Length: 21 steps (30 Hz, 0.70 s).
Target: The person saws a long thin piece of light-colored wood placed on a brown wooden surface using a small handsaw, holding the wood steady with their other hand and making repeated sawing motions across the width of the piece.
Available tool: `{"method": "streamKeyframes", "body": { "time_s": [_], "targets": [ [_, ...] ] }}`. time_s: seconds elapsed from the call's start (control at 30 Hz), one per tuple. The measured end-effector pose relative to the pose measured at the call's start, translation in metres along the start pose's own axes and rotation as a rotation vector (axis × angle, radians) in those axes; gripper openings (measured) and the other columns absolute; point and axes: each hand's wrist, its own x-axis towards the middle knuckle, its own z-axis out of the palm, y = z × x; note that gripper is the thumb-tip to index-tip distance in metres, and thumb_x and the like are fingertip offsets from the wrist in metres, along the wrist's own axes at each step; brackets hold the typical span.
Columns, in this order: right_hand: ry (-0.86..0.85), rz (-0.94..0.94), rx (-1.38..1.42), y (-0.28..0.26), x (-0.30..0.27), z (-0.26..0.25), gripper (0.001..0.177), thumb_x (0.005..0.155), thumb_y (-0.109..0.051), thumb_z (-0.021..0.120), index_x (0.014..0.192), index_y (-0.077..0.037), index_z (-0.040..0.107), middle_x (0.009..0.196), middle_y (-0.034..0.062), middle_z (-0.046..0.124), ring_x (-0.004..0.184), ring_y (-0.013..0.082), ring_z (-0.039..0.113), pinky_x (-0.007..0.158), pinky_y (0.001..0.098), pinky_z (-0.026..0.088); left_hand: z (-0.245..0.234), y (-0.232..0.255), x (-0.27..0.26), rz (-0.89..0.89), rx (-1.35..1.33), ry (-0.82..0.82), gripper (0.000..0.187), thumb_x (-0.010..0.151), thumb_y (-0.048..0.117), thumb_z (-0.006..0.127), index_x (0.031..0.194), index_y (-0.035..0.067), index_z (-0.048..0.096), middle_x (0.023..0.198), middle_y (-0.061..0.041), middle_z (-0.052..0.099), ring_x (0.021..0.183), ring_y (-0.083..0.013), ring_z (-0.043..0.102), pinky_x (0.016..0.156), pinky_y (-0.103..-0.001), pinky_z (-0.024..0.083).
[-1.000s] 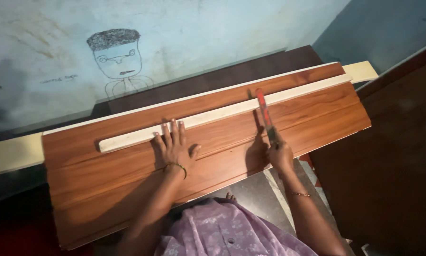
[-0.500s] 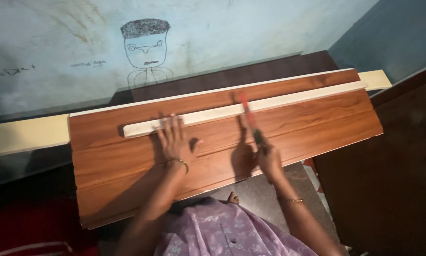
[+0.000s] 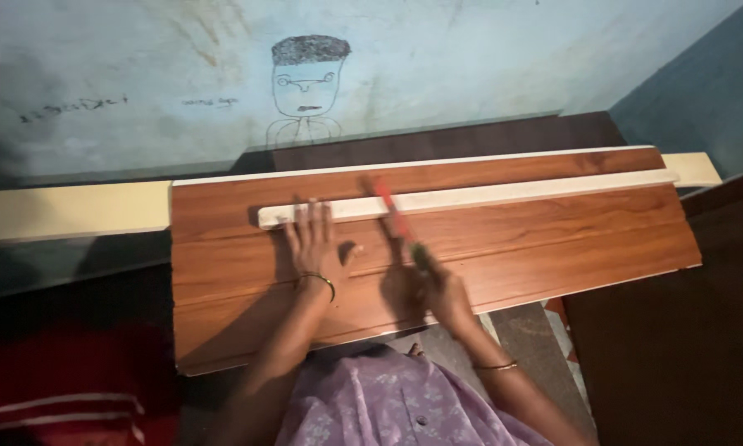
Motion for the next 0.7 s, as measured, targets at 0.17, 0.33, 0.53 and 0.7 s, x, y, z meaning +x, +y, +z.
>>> {"method": "streamKeyframes", "body": {
  "time_s": [0.17, 0.33, 0.53, 0.7],
  "targets": [
    [0.211, 0.614, -0.212, 0.003, 0.012, -0.045, 0.054, 0.102, -0.010, 0.050, 0.155, -0.023, 0.047, 0.081, 0.0246, 0.073, 0.064, 0.0270, 0.067, 0.056, 0.0423, 0.054, -0.016, -0.075, -0.006, -0.260, -0.022, 0.254, 0.084, 0.096, 0.063, 0.051, 0.160, 0.014, 0.028, 0.169, -0.018, 0.023, 0.154, -0.0442, 0.012, 0.120, -0.064, 0.000],
    [0.073, 0.431, -0.379, -0.017, 0.006, 0.012, 0.050, 0.102, -0.013, 0.054, 0.151, -0.021, 0.051, 0.080, 0.0218, 0.073, 0.066, 0.0247, 0.070, 0.056, 0.0425, 0.055, -0.003, -0.091, -0.006, -0.211, -0.255, 0.244, 0.076, 0.098, 0.057, 0.050, 0.160, 0.018, 0.032, 0.169, -0.008, 0.029, 0.156, -0.0344, 0.020, 0.122, -0.065, 0.005],
    [-0.088, 0.288, -0.227, -0.038, 0.017, 0.027, 0.054, 0.097, -0.007, 0.054, 0.150, -0.018, 0.052, 0.079, 0.0190, 0.077, 0.066, 0.0232, 0.072, 0.062, 0.0383, 0.057, -0.001, -0.091, -0.004, -0.232, -0.243, 0.244, 0.074, 0.098, 0.056, 0.052, 0.160, 0.020, 0.033, 0.168, -0.005, 0.030, 0.155, -0.0309, 0.024, 0.122, -0.065, 0.005],
    [0.015, 0.505, -0.144, -0.030, 0.022, 0.005, 0.057, 0.099, -0.003, 0.046, 0.154, -0.020, 0.048, 0.081, 0.0216, 0.072, 0.066, 0.0251, 0.068, 0.059, 0.0411, 0.058, -0.003, -0.092, -0.005, -0.250, -0.204, 0.201, 0.074, 0.097, 0.057, 0.052, 0.159, 0.020, 0.034, 0.167, -0.004, 0.031, 0.154, -0.0288, 0.023, 0.121, -0.064, 0.006]
  ]
}}
